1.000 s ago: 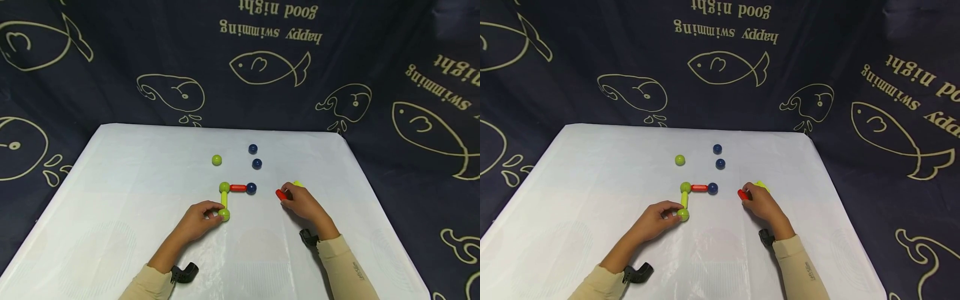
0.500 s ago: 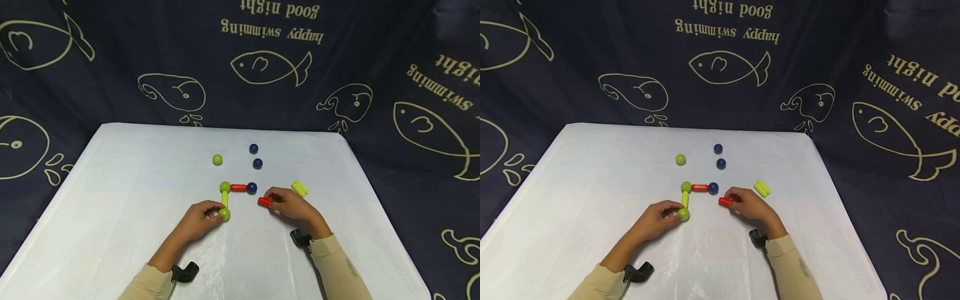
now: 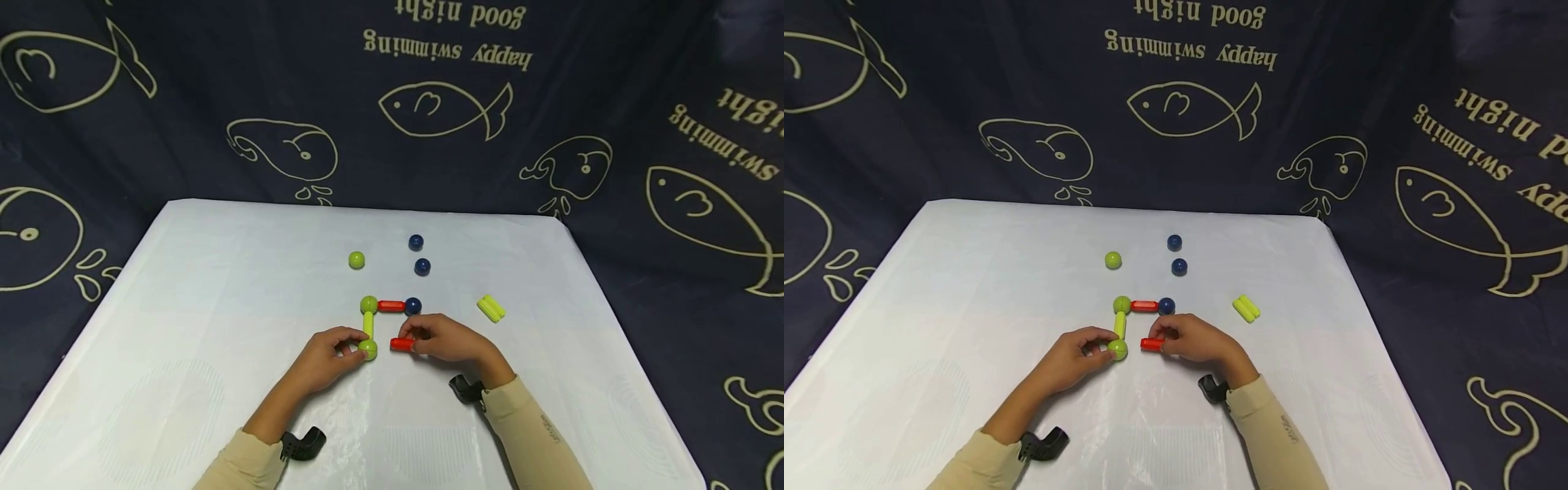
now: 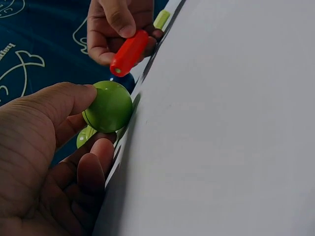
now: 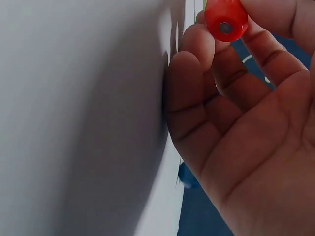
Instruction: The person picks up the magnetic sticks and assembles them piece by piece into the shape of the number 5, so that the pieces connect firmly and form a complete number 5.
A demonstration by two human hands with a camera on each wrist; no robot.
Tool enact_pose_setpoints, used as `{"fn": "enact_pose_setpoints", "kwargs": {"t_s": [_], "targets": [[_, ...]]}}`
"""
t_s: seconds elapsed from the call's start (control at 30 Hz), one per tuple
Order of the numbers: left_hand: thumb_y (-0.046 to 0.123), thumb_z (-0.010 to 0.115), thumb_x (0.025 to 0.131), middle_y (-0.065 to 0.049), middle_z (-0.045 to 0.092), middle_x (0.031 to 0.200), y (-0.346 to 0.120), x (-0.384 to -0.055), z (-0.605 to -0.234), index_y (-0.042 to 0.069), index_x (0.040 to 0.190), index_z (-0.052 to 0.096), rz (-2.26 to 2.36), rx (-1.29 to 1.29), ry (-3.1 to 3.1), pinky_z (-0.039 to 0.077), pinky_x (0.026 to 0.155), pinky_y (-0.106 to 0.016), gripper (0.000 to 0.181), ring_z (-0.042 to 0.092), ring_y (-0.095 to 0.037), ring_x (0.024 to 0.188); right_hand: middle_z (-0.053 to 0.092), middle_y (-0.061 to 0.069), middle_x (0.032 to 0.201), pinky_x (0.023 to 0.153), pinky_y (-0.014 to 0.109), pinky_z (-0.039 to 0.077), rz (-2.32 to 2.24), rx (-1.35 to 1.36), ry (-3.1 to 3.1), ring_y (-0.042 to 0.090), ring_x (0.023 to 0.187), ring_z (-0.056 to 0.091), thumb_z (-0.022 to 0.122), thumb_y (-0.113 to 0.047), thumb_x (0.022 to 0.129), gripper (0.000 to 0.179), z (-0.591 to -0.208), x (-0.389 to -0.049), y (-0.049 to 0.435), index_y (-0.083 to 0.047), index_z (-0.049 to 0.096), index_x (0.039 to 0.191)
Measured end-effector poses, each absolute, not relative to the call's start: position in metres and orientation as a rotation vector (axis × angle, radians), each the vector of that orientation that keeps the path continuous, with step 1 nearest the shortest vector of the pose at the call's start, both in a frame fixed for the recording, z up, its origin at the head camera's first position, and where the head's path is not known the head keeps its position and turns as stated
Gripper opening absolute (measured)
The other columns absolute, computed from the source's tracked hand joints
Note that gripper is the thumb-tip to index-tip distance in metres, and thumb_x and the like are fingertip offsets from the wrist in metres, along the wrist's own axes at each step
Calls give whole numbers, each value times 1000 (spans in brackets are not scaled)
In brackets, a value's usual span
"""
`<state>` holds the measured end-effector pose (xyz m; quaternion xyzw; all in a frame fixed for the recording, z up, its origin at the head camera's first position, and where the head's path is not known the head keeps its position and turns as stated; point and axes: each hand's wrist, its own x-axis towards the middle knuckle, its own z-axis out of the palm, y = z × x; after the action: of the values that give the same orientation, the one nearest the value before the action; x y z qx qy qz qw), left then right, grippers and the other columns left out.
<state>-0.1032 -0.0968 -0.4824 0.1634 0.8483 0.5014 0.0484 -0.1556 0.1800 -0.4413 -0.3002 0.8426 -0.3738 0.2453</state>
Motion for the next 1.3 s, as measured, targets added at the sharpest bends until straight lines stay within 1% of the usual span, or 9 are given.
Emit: {"fn": "enact_pose_setpoints", "kwargs": {"t_s": [0.1, 0.23, 0.37, 0.6, 0.73, 0.83, 1.0, 1.07, 1.3], "targets": [[18, 77, 87, 9, 64, 84, -96, -103, -482, 16, 109, 74, 1528, 492, 2589, 45, 64, -27, 23, 57, -9, 73, 59, -4, 86, 71, 29, 42, -1005, -848, 2293, 15, 80, 52, 63, -4, 90, 23, -442, -155, 174, -19, 67, 107], [17, 77, 87, 9, 64, 84, -96, -103, -480, 15, 109, 74, 1527, 487, 2590, 45, 63, -27, 23, 57, -10, 73, 55, -4, 80, 69, 29, 42, -984, -883, 2289, 14, 75, 51, 65, -6, 91, 21, -441, -154, 166, -18, 68, 108], [17, 77, 87, 8, 64, 85, -96, -102, -479, 15, 110, 74, 1519, 485, 2591, 45, 64, -27, 23, 57, -10, 74, 59, -5, 87, 71, 28, 42, -972, -894, 2296, 13, 78, 52, 64, -4, 90, 22, -441, -154, 162, -16, 68, 109], [18, 77, 87, 9, 64, 84, -96, -103, -480, 16, 110, 74, 1515, 485, 2601, 45, 64, -27, 23, 57, -9, 73, 62, -5, 91, 72, 29, 43, -976, -861, 2299, 14, 80, 52, 63, -4, 89, 23, -442, -154, 160, -15, 68, 109], [17, 77, 86, 9, 64, 84, -96, -103, -481, 16, 109, 74, 1520, 482, 2598, 45, 64, -27, 23, 57, -9, 73, 64, -5, 96, 76, 29, 45, -984, -853, 2300, 13, 85, 54, 62, -3, 89, 24, -442, -156, 164, -15, 67, 109], [17, 78, 86, 9, 64, 84, -95, -103, -481, 16, 109, 74, 1527, 475, 2590, 45, 64, -27, 23, 57, -10, 73, 64, -4, 97, 79, 29, 47, -1020, -851, 2301, 14, 88, 56, 60, -2, 90, 22, -440, -159, 169, -11, 67, 109], [18, 77, 87, 9, 63, 84, -96, -104, -482, 17, 109, 74, 1519, 472, 2588, 45, 64, -28, 23, 56, -10, 74, 65, 1, 98, 77, 32, 51, -1113, -809, 2330, 17, 87, 60, 61, -2, 94, 17, -432, -171, 180, -4, 66, 110], [18, 77, 87, 9, 63, 84, -96, -104, -483, 17, 109, 74, 1514, 475, 2592, 45, 64, -28, 22, 56, -10, 74, 65, 3, 99, 75, 33, 51, -1135, -772, 2361, 18, 86, 62, 62, -3, 94, 17, -429, -178, 186, -3, 65, 111], [17, 77, 87, 9, 63, 84, -96, -104, -485, 17, 109, 74, 1510, 480, 2604, 45, 65, -27, 22, 56, -10, 75, 66, 7, 102, 79, 38, 49, -1165, -606, 2533, 23, 91, 62, 63, -7, 95, 18, -423, -213, 205, -2, 66, 113]]}}
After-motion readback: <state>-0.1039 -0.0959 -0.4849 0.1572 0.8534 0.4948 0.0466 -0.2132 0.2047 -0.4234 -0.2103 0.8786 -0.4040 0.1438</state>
